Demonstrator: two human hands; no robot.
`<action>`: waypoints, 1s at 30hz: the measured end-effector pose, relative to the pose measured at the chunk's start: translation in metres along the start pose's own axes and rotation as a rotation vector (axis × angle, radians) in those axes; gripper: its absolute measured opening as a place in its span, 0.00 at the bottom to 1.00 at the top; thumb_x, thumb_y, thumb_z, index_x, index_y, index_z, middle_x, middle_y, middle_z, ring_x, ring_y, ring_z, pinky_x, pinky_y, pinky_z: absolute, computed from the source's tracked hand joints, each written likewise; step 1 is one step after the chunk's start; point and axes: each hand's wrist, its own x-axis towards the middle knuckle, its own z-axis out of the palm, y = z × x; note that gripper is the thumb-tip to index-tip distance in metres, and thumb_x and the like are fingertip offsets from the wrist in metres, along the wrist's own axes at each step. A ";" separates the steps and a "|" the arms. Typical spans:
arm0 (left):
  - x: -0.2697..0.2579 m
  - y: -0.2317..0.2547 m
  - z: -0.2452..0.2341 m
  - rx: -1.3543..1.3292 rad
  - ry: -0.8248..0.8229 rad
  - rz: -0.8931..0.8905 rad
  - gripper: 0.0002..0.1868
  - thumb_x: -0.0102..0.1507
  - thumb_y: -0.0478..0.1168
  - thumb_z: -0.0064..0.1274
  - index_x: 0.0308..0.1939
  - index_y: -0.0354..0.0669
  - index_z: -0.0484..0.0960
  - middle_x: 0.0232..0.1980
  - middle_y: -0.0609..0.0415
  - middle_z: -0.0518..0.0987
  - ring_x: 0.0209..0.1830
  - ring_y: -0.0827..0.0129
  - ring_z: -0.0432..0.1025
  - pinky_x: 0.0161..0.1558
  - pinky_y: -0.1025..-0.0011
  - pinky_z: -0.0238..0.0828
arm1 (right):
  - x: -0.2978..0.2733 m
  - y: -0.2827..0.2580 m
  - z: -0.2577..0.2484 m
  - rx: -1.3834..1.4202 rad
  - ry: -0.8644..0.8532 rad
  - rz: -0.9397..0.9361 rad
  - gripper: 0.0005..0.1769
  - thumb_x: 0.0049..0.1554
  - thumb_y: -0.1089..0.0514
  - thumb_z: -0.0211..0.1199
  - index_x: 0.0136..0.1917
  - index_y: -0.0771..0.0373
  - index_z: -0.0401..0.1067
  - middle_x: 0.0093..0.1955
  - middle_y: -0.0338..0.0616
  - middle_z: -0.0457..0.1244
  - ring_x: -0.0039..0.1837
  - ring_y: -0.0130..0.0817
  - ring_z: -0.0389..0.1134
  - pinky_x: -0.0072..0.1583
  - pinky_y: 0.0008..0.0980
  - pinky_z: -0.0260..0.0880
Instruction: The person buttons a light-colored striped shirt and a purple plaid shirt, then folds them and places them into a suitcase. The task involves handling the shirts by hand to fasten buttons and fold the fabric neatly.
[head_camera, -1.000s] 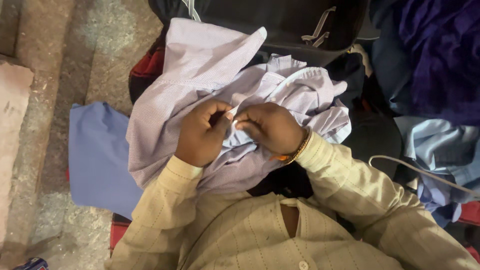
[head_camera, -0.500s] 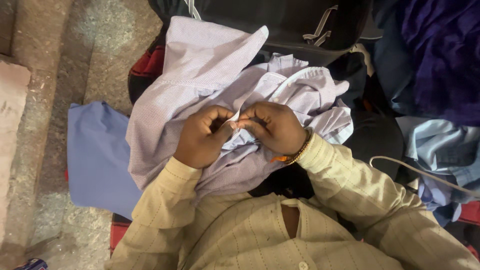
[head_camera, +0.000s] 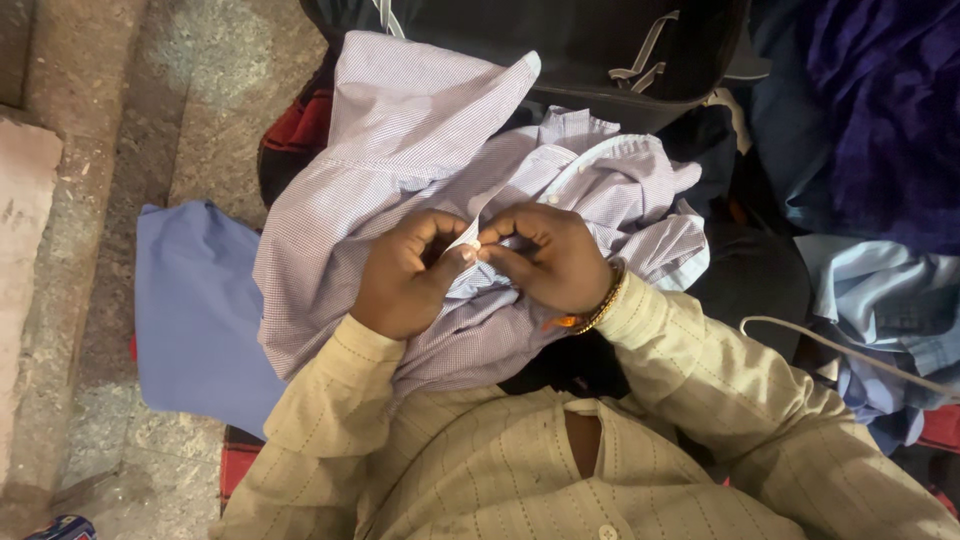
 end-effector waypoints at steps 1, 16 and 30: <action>0.000 0.000 0.000 0.021 0.005 0.000 0.07 0.62 0.32 0.61 0.44 0.37 0.82 0.35 0.59 0.82 0.31 0.83 0.72 0.35 0.81 0.71 | -0.001 0.000 0.003 0.010 0.011 0.024 0.09 0.56 0.62 0.72 0.49 0.65 0.76 0.45 0.43 0.70 0.45 0.28 0.73 0.46 0.26 0.73; -0.003 -0.003 0.005 0.006 0.091 0.079 0.07 0.60 0.27 0.62 0.42 0.35 0.83 0.36 0.56 0.84 0.33 0.80 0.75 0.36 0.79 0.73 | -0.001 0.006 0.005 0.142 -0.012 0.180 0.09 0.58 0.64 0.69 0.51 0.66 0.73 0.45 0.40 0.69 0.46 0.22 0.69 0.48 0.24 0.72; -0.004 0.006 0.010 0.305 0.124 0.262 0.05 0.63 0.31 0.56 0.42 0.37 0.84 0.38 0.46 0.85 0.33 0.64 0.80 0.37 0.71 0.75 | -0.004 0.007 0.009 -0.091 0.111 0.026 0.11 0.53 0.69 0.68 0.51 0.64 0.78 0.44 0.43 0.69 0.43 0.27 0.71 0.46 0.25 0.71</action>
